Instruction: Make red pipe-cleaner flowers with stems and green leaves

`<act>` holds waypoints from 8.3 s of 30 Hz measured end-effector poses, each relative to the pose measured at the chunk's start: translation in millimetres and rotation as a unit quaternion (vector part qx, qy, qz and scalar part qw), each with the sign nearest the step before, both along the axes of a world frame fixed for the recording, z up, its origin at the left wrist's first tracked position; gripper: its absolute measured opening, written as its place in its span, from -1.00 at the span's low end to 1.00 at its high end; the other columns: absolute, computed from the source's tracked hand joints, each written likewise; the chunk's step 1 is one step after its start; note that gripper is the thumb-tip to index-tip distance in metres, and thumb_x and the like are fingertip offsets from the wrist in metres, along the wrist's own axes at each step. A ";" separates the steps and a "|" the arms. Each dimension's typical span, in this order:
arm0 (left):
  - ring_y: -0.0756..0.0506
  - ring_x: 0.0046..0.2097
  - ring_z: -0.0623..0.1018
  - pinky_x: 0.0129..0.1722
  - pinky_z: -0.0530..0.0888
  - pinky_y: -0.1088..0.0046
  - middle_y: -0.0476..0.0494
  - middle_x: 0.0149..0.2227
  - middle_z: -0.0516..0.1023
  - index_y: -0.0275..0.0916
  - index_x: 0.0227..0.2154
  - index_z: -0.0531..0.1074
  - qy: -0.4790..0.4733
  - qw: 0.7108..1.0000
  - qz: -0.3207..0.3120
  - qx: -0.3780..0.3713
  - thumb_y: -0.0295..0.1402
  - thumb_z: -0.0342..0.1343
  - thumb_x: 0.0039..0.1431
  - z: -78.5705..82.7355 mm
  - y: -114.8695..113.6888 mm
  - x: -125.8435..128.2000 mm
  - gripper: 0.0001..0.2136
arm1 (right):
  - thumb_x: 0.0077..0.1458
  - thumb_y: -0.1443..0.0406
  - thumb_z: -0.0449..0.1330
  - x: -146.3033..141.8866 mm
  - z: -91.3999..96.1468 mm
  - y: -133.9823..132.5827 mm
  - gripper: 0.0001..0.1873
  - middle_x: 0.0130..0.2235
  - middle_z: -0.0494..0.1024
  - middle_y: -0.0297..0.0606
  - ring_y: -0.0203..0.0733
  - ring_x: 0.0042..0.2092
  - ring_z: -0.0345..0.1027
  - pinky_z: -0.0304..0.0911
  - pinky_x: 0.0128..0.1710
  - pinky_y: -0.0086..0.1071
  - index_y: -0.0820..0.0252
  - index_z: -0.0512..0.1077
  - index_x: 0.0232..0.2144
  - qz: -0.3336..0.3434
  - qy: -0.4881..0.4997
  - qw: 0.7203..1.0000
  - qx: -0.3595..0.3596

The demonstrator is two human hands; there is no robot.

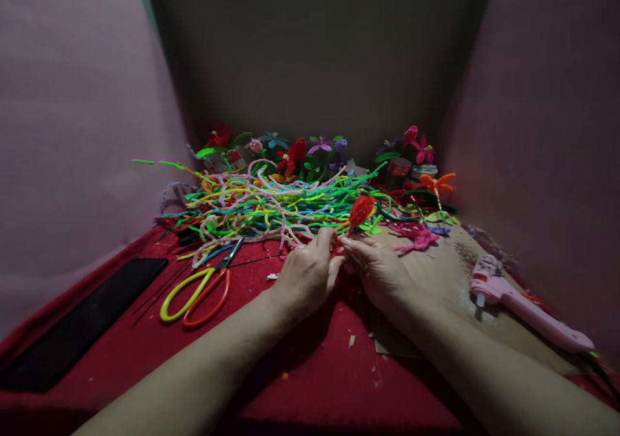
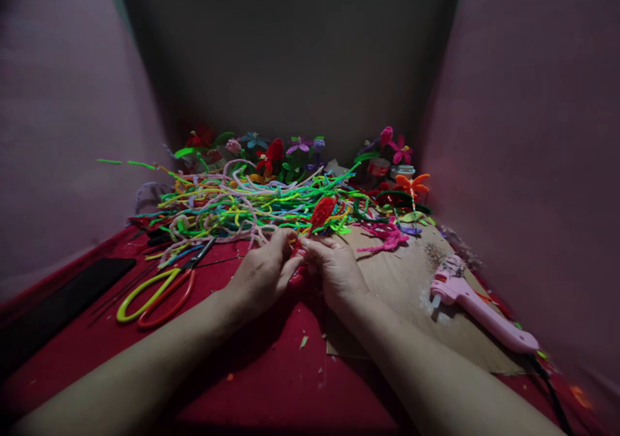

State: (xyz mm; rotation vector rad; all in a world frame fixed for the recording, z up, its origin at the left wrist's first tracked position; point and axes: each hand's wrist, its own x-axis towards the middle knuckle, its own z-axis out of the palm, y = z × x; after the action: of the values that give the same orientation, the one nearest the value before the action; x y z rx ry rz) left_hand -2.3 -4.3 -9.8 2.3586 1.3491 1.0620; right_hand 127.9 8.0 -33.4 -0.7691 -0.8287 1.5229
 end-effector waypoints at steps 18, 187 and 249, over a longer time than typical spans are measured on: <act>0.06 -0.54 0.27 -0.49 0.19 0.55 0.05 -0.61 0.29 -0.27 -0.54 0.30 -0.074 0.995 -0.004 -0.062 -0.42 -0.06 0.13 4.6 5.5 -5.0 -0.84 | -0.17 0.25 0.31 -0.6 4.7 -5.0 -0.83 -0.55 0.39 -0.39 -0.42 -0.54 0.11 0.01 -0.55 -0.48 0.24 0.49 -0.50 0.020 -0.050 0.997 0.049; 0.19 -0.76 0.10 -0.77 -0.01 0.67 0.13 -0.68 0.26 -0.30 -0.53 0.27 -0.360 0.825 -0.134 -0.415 -0.28 0.07 0.06 23.6 2.4 -5.9 -0.80 | -0.15 0.31 0.30 -0.6 9.8 -2.4 -0.84 -0.45 0.53 -0.30 -0.32 -0.45 0.34 0.25 -0.38 -0.41 0.23 0.52 -0.40 0.082 0.032 0.994 0.068; 0.17 -0.76 0.06 -0.78 0.02 0.63 0.11 -0.66 0.27 -0.29 -0.48 0.32 -0.334 0.820 -0.177 -0.431 -0.26 0.04 0.07 15.8 7.3 -10.8 -0.82 | -0.09 0.29 0.27 -0.8 10.0 -4.8 -0.86 -0.48 0.48 -0.31 -0.29 -0.45 0.32 0.23 -0.42 -0.38 0.26 0.50 -0.42 0.060 0.017 0.995 0.079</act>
State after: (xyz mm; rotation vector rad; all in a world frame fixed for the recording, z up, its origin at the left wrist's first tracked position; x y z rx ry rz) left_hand -13.2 3.0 6.0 1.2938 0.8009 0.7862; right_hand 127.1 3.2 -23.4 -0.5850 -0.9719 1.5510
